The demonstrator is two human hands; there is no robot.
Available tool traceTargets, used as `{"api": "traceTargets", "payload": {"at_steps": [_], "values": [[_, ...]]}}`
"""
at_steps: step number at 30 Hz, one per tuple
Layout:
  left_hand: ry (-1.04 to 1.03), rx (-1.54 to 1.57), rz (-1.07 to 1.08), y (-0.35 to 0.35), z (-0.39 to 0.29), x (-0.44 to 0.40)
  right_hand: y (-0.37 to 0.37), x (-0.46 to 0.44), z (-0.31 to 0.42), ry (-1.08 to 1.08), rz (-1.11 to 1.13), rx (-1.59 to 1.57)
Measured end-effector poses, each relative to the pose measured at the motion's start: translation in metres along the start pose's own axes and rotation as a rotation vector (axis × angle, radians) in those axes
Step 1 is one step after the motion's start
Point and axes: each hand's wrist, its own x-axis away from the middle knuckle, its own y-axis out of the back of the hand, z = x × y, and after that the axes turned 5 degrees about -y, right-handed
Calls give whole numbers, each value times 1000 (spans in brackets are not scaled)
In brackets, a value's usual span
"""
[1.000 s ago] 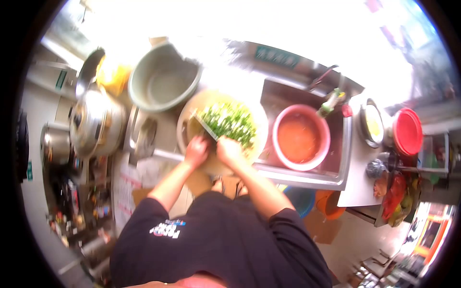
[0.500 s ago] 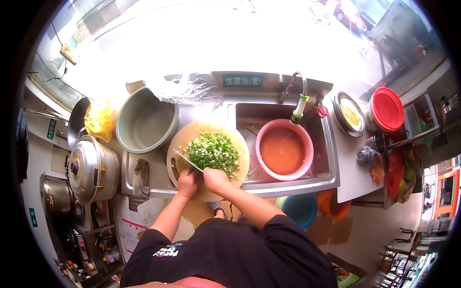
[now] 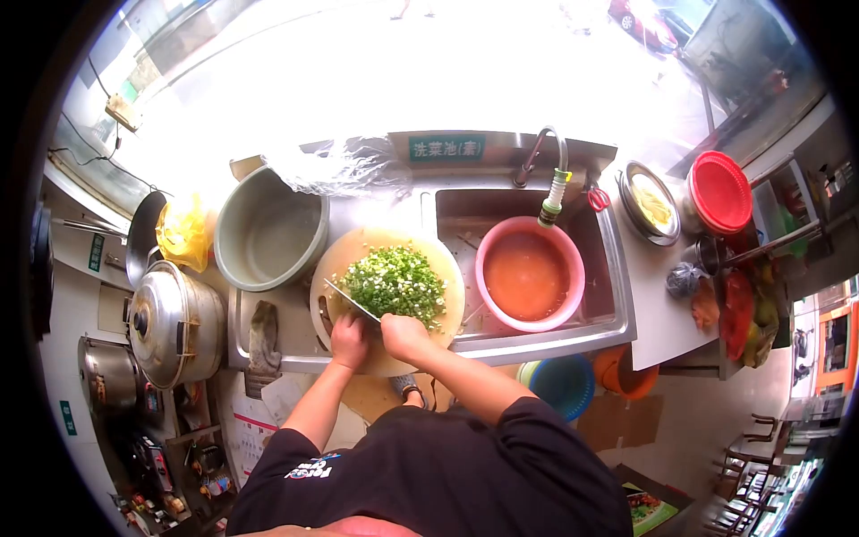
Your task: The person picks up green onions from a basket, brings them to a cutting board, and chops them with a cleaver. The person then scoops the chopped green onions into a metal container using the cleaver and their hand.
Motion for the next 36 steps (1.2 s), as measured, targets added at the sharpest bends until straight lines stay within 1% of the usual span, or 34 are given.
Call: {"api": "traceTargets", "payload": {"at_steps": [5,7,8,10,12,13,14,15,17,19,21,24,25,27,29,31,33,35,36], "values": [[-25,26,-12,-1,-1,4,2,-21,2,27,-6,-36],[-24,52,-24,0,-1,-1,12,-18,3,13,-19,-23],[-13,82,-38,1,-1,-4,16,-14,4,-29,3,-26],[5,117,-42,-1,-2,-4,22,2,5,-8,-13,-29],[133,144,8,-6,0,-1,20,10,0,7,-28,-36],[140,144,15,-8,2,-3,17,11,-2,24,-40,-28],[75,94,-7,-8,3,-5,10,11,-2,48,-43,-22],[26,35,-22,-4,4,0,0,4,-3,1,-34,-16],[38,-29,33,1,2,6,-11,-8,-3,-28,-30,16],[-23,15,-51,2,2,6,-7,-19,3,11,-66,0],[-6,53,-60,4,0,2,2,-29,6,6,-32,1],[39,57,-9,3,1,-4,13,-14,5,-2,-95,-26],[55,46,-11,2,1,-5,18,-6,5,17,-95,-18],[79,139,-60,-2,3,-7,24,2,6,9,-57,24],[94,92,-24,2,3,-7,15,3,1,25,-48,38],[35,-1,6,6,2,-4,5,-1,2,35,-42,46],[38,-10,-7,7,1,0,-3,-6,6,-5,-45,78],[12,21,-47,5,-2,2,-5,-19,5,58,-118,29],[13,26,-42,3,-3,4,-1,-25,4,49,-73,32]]}}
